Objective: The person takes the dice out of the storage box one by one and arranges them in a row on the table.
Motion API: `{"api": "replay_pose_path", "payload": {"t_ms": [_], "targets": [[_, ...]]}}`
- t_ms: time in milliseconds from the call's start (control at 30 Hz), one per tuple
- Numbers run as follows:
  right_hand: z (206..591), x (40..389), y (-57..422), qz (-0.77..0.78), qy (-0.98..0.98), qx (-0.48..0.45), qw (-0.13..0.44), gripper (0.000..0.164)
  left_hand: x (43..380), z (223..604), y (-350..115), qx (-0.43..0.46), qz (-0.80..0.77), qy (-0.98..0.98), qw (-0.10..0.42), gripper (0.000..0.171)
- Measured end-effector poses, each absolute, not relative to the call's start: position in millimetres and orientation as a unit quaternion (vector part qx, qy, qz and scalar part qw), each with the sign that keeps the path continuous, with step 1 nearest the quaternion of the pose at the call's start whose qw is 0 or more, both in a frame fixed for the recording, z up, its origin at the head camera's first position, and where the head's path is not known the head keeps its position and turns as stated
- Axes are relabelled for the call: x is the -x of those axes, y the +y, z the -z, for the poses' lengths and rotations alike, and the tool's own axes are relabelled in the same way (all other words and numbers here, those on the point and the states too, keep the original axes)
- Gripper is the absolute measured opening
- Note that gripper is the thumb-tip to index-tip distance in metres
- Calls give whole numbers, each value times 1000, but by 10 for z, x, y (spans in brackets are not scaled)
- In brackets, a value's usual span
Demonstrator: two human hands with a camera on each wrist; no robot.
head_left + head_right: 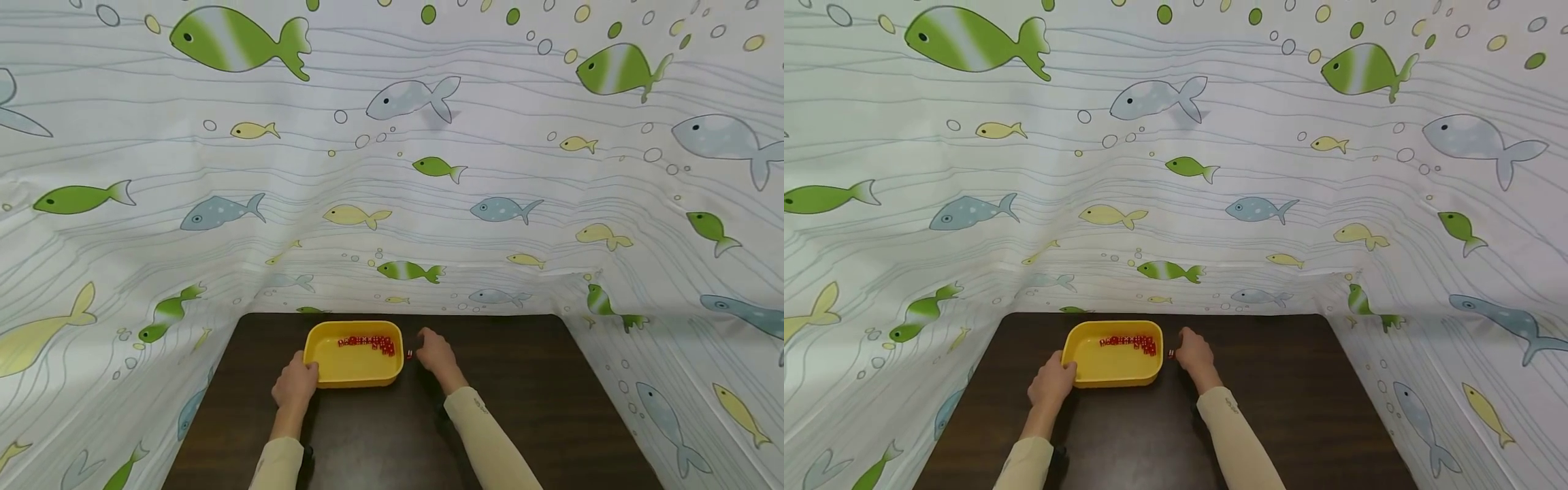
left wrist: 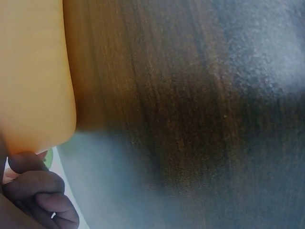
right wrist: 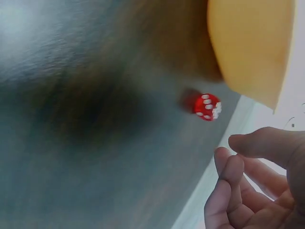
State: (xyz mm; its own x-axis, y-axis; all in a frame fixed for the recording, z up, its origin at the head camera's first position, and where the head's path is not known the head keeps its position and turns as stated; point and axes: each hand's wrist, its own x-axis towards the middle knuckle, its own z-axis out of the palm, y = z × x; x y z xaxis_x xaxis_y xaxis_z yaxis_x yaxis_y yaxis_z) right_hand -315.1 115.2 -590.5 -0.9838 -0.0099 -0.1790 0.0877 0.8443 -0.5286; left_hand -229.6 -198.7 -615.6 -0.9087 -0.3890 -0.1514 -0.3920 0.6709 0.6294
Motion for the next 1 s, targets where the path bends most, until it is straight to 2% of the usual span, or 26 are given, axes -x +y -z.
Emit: {"api": "replay_pose_path", "payload": {"t_ms": [300,567,1000], "targets": [[5766,3218,942,306,950,-21,63,34,2300,6122,-1996,211,-336,918,-14,50],[5765,3167,700,345,938,-4,26,29,2307,6199,-1985,213,-330,920,3,49],[5927,3138,214,343,937,41,53,30,2343,6168,-1996,211,-328,920,19,53]]}}
